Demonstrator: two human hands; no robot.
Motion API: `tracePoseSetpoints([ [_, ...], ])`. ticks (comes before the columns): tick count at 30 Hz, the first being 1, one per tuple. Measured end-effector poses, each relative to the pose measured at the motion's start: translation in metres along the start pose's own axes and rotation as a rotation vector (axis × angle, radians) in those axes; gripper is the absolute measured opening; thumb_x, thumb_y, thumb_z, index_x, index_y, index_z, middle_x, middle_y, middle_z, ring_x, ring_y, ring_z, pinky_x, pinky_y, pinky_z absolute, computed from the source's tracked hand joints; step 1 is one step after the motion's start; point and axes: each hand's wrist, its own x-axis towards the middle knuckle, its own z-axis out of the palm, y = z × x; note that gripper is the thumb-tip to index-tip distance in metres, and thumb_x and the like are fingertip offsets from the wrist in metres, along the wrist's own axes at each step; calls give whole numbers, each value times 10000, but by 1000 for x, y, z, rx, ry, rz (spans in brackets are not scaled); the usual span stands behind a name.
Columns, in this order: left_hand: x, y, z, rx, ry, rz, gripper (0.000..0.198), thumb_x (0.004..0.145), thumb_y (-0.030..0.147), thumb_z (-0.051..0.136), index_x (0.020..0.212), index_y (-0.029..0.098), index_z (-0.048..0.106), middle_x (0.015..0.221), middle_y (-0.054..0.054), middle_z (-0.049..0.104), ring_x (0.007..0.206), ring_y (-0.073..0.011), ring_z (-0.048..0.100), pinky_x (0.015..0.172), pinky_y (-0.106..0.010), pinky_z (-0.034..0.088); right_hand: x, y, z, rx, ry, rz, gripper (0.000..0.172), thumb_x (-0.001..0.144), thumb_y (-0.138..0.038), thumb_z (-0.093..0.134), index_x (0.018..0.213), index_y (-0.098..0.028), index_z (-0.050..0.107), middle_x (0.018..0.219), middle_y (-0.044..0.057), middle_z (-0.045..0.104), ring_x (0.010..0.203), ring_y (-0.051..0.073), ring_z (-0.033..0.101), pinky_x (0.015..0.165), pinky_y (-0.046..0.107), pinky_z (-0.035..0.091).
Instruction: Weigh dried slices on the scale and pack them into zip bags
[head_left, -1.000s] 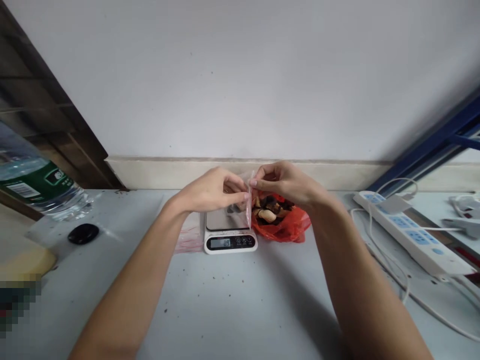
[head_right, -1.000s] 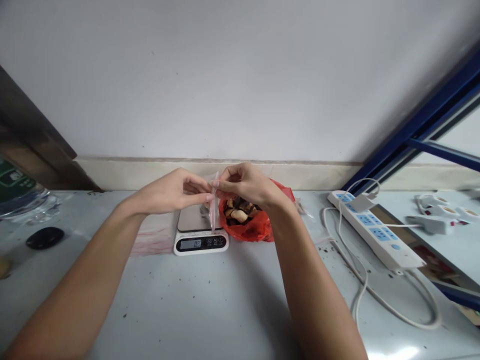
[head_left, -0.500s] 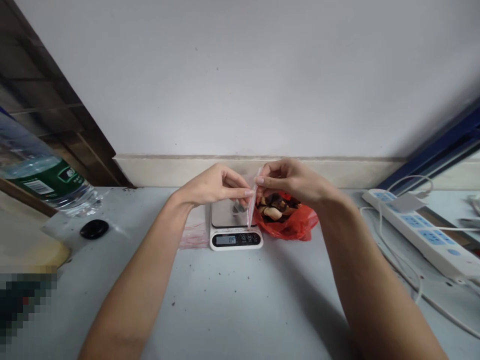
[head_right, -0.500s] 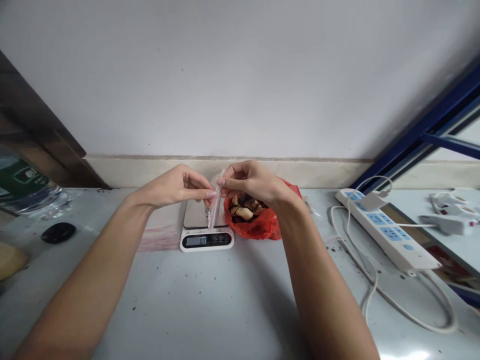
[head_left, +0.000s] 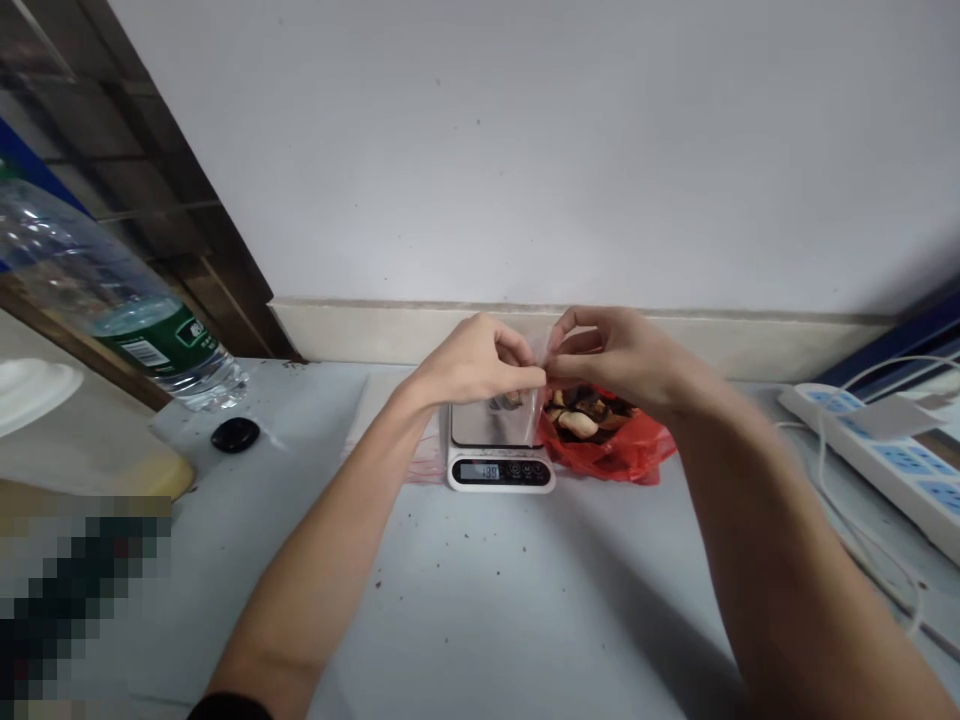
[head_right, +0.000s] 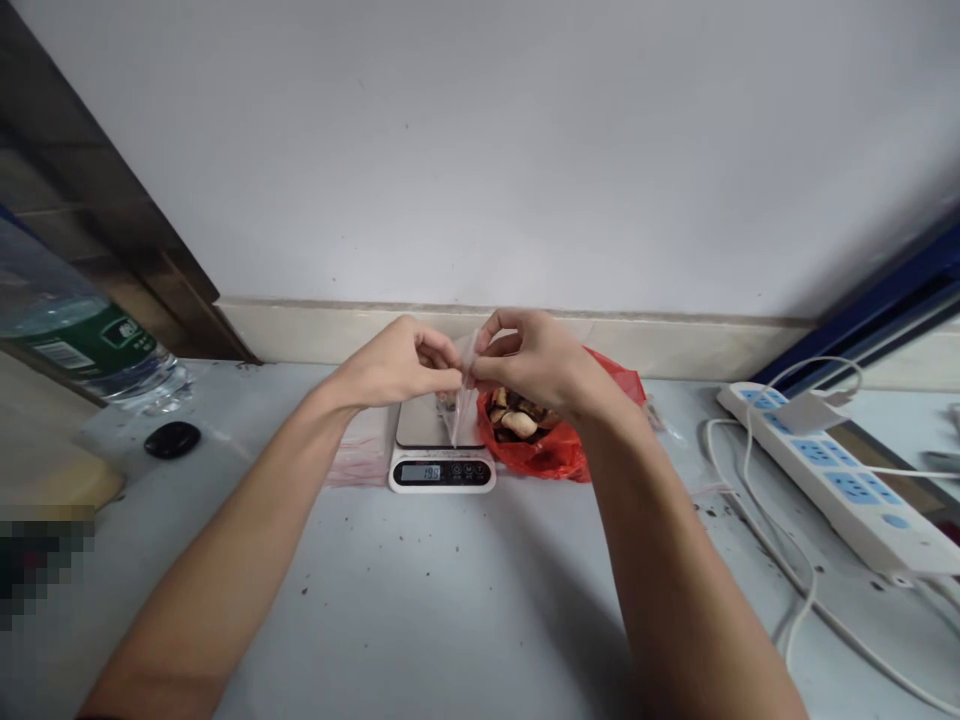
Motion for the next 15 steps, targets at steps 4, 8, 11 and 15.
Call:
tracePoseSetpoints([
  [4, -3, 3, -7, 97, 95, -66, 123, 655, 112, 676, 554, 169, 718, 531, 21, 657, 541, -115, 588, 512, -220, 400, 1, 1, 1, -213, 97, 46, 180, 638, -124, 679, 735, -218, 559, 612, -38, 666, 536, 111, 557, 508, 230, 402],
  [8, -6, 1, -19, 71, 238, -97, 146, 644, 108, 671, 523, 175, 717, 522, 14, 659, 535, -112, 583, 539, -229, 422, 0, 0, -4, -452, 268, 36, 192, 672, -134, 670, 797, -237, 569, 694, 7, 702, 625, 183, 624, 580, 297, 448],
  [11, -6, 2, -17, 44, 297, -88, 149, 660, 116, 678, 531, 179, 716, 536, 11, 670, 551, -119, 597, 543, -236, 427, -3, -1, 2, -473, 331, -214, 173, 709, -160, 605, 862, -237, 629, 877, 63, 753, 804, 242, 684, 687, 340, 493],
  [15, -6, 8, -4, 18, 318, 34, 108, 686, 126, 705, 596, 176, 738, 599, -2, 715, 603, -143, 646, 567, -247, 463, -6, -1, 15, -551, 169, -219, 124, 750, -221, 572, 727, -247, 691, 761, 57, 738, 738, 243, 666, 626, 334, 461],
])
